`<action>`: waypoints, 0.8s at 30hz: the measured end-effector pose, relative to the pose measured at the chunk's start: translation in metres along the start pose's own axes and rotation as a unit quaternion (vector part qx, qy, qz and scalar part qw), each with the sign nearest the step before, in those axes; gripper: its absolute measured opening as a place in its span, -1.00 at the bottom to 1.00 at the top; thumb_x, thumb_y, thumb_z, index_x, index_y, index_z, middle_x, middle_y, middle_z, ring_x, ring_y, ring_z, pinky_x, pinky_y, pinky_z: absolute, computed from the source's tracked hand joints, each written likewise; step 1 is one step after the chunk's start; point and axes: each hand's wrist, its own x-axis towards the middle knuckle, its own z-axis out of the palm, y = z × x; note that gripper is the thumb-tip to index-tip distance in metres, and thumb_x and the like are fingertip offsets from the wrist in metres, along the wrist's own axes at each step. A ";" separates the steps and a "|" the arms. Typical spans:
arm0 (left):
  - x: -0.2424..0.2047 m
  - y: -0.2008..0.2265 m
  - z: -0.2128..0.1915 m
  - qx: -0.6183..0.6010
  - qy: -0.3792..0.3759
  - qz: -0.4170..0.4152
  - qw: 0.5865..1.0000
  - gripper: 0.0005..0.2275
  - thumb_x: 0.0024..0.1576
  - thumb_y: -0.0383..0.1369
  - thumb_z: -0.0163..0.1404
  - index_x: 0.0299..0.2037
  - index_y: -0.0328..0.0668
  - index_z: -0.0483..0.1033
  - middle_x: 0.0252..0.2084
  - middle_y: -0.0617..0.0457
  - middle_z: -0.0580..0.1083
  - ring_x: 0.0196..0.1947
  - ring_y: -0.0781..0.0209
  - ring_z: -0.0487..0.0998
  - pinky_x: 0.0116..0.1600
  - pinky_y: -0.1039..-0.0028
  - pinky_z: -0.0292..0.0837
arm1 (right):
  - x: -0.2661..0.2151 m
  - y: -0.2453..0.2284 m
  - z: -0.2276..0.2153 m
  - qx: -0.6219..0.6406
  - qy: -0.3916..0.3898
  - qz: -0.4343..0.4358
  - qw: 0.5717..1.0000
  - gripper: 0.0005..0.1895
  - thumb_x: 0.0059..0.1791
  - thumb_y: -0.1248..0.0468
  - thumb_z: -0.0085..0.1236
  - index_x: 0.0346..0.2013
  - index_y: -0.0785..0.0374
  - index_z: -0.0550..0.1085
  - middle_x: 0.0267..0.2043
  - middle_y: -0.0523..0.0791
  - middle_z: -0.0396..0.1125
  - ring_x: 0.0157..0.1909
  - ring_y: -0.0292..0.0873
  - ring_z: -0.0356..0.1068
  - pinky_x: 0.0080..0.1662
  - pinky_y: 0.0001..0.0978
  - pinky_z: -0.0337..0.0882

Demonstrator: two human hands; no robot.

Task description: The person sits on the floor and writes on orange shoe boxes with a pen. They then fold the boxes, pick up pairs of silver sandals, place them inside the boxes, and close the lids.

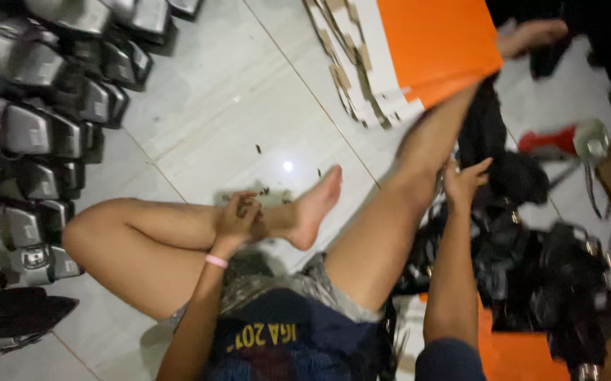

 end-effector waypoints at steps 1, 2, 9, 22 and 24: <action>0.007 0.000 0.000 -0.075 -0.007 -0.011 0.997 -0.73 0.24 -0.42 0.04 0.12 -0.30 0.38 -0.20 0.01 0.48 -0.25 0.26 0.56 -0.19 0.45 0.54 | 0.007 -0.014 0.012 0.002 0.016 -0.038 0.999 -0.20 0.06 0.06 0.22 0.41 0.34 0.04 0.18 0.26 0.16 0.08 0.18 0.23 0.07 -0.11 0.26; 0.014 0.001 -0.001 -0.151 -0.014 -0.020 0.988 -0.72 0.24 -0.43 0.03 0.13 -0.30 0.37 -0.20 0.02 0.46 -0.24 0.27 0.55 -0.19 0.45 0.55 | 0.012 -0.029 0.026 0.022 0.022 -0.070 0.997 -0.20 0.06 0.05 0.22 0.42 0.34 0.07 0.24 0.25 0.14 0.18 0.17 0.21 0.16 -0.12 0.25; 0.013 -0.005 0.002 -0.117 0.009 -0.025 0.993 -0.73 0.25 -0.42 -0.01 0.13 -0.31 0.38 -0.22 -0.03 0.48 -0.26 0.22 0.55 -0.17 0.42 0.58 | 0.019 -0.112 0.138 0.590 -0.177 0.117 0.779 -0.16 0.07 -0.19 0.07 0.46 0.25 0.16 0.52 -0.06 0.08 0.46 -0.09 0.10 0.42 -0.23 0.07; 0.004 0.017 0.029 -0.080 0.104 -0.049 0.990 -0.61 0.16 -0.40 0.06 0.19 -0.14 0.27 -0.30 0.09 0.41 -0.42 0.28 0.50 -0.39 0.42 0.52 | 0.068 -0.130 0.167 0.625 -0.328 0.160 0.690 -0.16 -0.07 -0.30 0.17 0.37 0.04 0.28 0.32 -0.13 0.34 0.29 0.00 0.37 0.23 0.08 0.40; -0.003 0.019 0.032 -0.019 0.113 -0.029 0.993 -0.65 0.16 -0.38 0.06 0.14 -0.15 0.33 -0.33 0.10 0.43 -0.43 0.30 0.51 -0.39 0.44 0.51 | 0.066 -0.139 0.168 0.648 -0.332 0.197 0.657 -0.11 -0.13 -0.30 0.19 0.35 0.06 0.27 0.32 -0.13 0.32 0.27 0.02 0.38 0.21 0.17 0.42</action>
